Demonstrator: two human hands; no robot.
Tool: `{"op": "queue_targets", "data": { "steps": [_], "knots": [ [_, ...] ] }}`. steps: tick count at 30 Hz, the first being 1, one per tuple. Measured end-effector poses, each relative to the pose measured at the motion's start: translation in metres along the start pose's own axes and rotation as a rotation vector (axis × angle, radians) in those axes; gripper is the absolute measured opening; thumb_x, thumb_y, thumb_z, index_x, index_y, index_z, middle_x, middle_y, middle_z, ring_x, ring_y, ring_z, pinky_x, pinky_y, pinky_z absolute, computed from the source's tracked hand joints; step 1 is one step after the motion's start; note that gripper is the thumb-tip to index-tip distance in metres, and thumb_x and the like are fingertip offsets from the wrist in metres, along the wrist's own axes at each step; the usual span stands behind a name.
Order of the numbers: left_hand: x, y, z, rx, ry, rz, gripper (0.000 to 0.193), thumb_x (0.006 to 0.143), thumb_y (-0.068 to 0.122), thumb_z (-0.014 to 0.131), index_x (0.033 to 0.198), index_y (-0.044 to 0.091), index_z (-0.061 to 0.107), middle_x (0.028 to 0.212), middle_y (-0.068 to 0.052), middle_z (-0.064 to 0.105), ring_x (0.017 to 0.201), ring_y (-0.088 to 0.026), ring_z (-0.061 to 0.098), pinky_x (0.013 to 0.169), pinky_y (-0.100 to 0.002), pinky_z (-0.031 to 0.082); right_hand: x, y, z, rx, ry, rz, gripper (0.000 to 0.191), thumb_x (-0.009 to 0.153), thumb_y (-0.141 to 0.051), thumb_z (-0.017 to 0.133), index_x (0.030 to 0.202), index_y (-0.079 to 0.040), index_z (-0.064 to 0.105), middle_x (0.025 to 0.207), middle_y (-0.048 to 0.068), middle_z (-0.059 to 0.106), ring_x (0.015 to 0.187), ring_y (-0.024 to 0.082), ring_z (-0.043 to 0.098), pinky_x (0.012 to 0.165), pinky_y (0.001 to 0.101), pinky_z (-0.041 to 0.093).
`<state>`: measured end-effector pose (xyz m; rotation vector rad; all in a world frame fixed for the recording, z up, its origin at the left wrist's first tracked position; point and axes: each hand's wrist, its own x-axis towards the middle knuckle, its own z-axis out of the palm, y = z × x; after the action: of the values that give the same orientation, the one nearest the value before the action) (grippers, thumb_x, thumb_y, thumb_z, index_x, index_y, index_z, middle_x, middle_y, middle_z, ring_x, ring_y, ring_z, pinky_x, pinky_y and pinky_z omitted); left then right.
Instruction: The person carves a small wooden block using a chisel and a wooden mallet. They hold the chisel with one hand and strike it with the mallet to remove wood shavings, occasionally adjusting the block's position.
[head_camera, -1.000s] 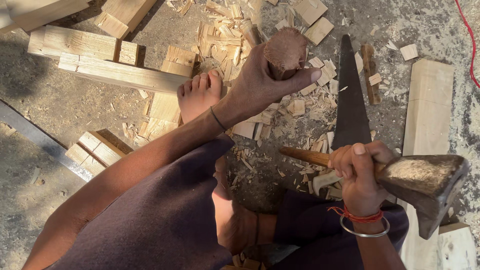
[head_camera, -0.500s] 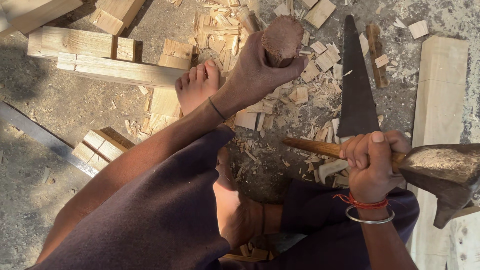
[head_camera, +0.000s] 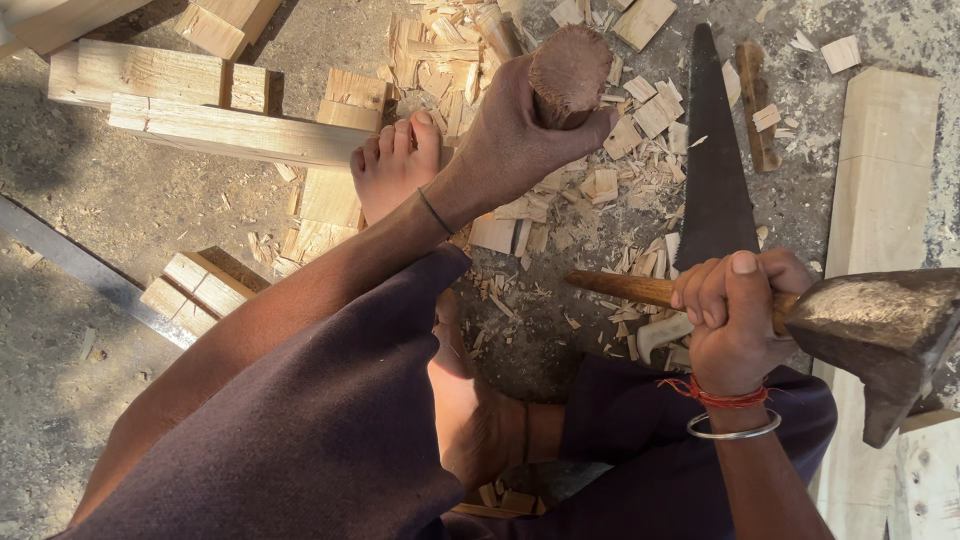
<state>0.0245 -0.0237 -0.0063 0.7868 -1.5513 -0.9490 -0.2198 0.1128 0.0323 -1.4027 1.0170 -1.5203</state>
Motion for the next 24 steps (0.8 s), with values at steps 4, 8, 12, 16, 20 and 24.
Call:
{"op": "queue_targets", "data": {
  "steps": [4,8,12,16,20,24],
  "knots": [
    [-0.001,-0.003,0.002,0.061,0.076,0.052,0.056,0.093,0.037,0.083,0.12,-0.003,0.053,0.103,-0.01,0.068,0.095,-0.015,0.075,0.08,-0.031,0.066,0.0,0.001,0.001,0.014,0.002,0.006,0.03,0.116,-0.006,0.048,0.088,-0.009,0.039,0.056,0.001,0.038,0.045,0.01,0.037,0.05,0.0316,0.043],
    [-0.001,-0.003,0.0,0.051,0.012,-0.033,0.048,0.093,0.036,0.082,0.117,0.0,0.06,0.1,-0.009,0.071,0.092,-0.014,0.077,0.08,-0.031,0.067,0.0,0.001,0.002,0.004,0.009,0.006,0.03,0.115,-0.006,0.048,0.087,-0.009,0.039,0.055,0.0,0.038,0.044,0.01,0.037,0.05,0.0319,0.043],
    [-0.002,0.002,0.0,-0.025,0.036,0.031,0.046,0.095,0.033,0.082,0.118,0.0,0.059,0.1,-0.006,0.071,0.092,-0.012,0.076,0.081,-0.03,0.067,0.0,-0.001,0.003,0.02,0.009,0.014,0.031,0.116,-0.006,0.048,0.087,-0.009,0.039,0.056,0.001,0.038,0.045,0.01,0.037,0.051,0.0321,0.044],
    [-0.002,0.007,-0.002,-0.081,-0.018,-0.003,0.033,0.097,0.03,0.08,0.108,0.002,0.065,0.09,-0.002,0.073,0.083,-0.01,0.076,0.075,-0.028,0.066,0.001,-0.001,0.002,0.021,0.013,0.015,0.034,0.117,-0.006,0.048,0.085,-0.009,0.038,0.056,0.001,0.038,0.045,0.01,0.037,0.051,0.0322,0.044],
    [-0.001,0.009,-0.003,-0.074,-0.006,-0.001,0.032,0.097,0.029,0.08,0.106,0.003,0.064,0.088,-0.001,0.072,0.08,-0.008,0.075,0.072,-0.027,0.065,0.002,-0.001,0.001,0.0,0.012,0.001,0.033,0.114,-0.006,0.049,0.083,-0.01,0.038,0.055,0.001,0.038,0.044,0.01,0.037,0.049,0.0318,0.043],
    [0.001,0.01,-0.002,-0.04,-0.026,0.005,0.032,0.096,0.031,0.081,0.103,0.003,0.064,0.085,-0.002,0.07,0.076,-0.01,0.074,0.068,-0.028,0.064,0.002,-0.002,0.001,0.016,0.013,0.013,0.033,0.115,-0.007,0.049,0.084,-0.01,0.038,0.055,0.001,0.038,0.045,0.01,0.038,0.05,0.032,0.044]
  ]
}}
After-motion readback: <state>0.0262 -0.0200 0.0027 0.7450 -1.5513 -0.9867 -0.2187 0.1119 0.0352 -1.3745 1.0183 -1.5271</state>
